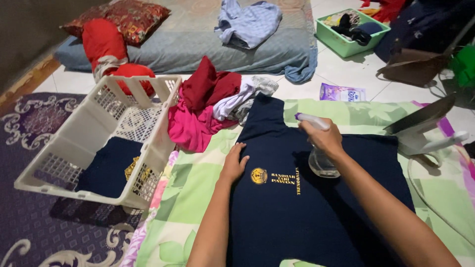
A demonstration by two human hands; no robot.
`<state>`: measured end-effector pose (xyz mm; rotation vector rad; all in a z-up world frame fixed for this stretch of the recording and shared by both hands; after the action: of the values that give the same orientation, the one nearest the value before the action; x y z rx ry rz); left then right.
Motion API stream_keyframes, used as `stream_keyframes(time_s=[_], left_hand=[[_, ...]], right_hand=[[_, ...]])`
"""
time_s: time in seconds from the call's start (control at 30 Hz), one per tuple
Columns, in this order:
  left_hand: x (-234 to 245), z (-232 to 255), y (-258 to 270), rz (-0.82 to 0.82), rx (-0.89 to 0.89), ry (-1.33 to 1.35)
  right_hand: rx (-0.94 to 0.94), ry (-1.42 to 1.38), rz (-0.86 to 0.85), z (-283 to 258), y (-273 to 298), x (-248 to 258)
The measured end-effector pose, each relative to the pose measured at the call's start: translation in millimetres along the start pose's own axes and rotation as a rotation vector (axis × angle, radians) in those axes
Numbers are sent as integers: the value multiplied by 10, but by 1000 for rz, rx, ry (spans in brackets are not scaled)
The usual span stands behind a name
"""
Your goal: The recorder irons a dark navy t-shirt with an iron and a spray bottle on a bed, and then folds it and places it in a basket.
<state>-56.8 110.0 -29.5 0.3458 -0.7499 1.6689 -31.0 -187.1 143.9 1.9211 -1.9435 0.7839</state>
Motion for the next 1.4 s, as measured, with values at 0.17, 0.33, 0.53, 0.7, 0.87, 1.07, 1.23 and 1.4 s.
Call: stream_keyframes(time_s=[0.17, 0.33, 0.53, 0.7, 0.87, 1.07, 1.23, 1.4], left_hand=[[42, -105, -30, 44, 24, 190], [195, -298, -9, 99, 390, 374], [40, -698, -190, 101, 330, 478], [-11, -848, -371, 51, 313, 532], [-35, -509, -477, 126, 491, 24], [-227, -651, -767, -45, 348, -306], [-3, -699, -513, -165, 286, -5], [-21, -482, -320, -125, 172, 49]], right_hand=[[-178, 150, 5, 333, 24, -53], [-75, 6, -21, 168, 354, 125], [20, 262, -300, 176, 765, 248], [58, 296, -396, 246, 1084, 479], [297, 166, -645, 140, 1651, 608], [364, 156, -825, 54, 1937, 382], [429, 272, -1019, -16, 2101, 173], [512, 395, -1024, 207, 2082, 491]])
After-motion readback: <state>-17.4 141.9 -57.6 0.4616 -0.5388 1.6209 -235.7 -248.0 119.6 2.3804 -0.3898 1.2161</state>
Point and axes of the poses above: each hand's wrist, its own y-axis away from the middle knuckle, its own x-axis out of the back of the hand, z = x × y, the point moved 3 cm from there along -y, towards the middle knuckle, and after that the axes turned 8 degrees about x, right-handed, at the moved point
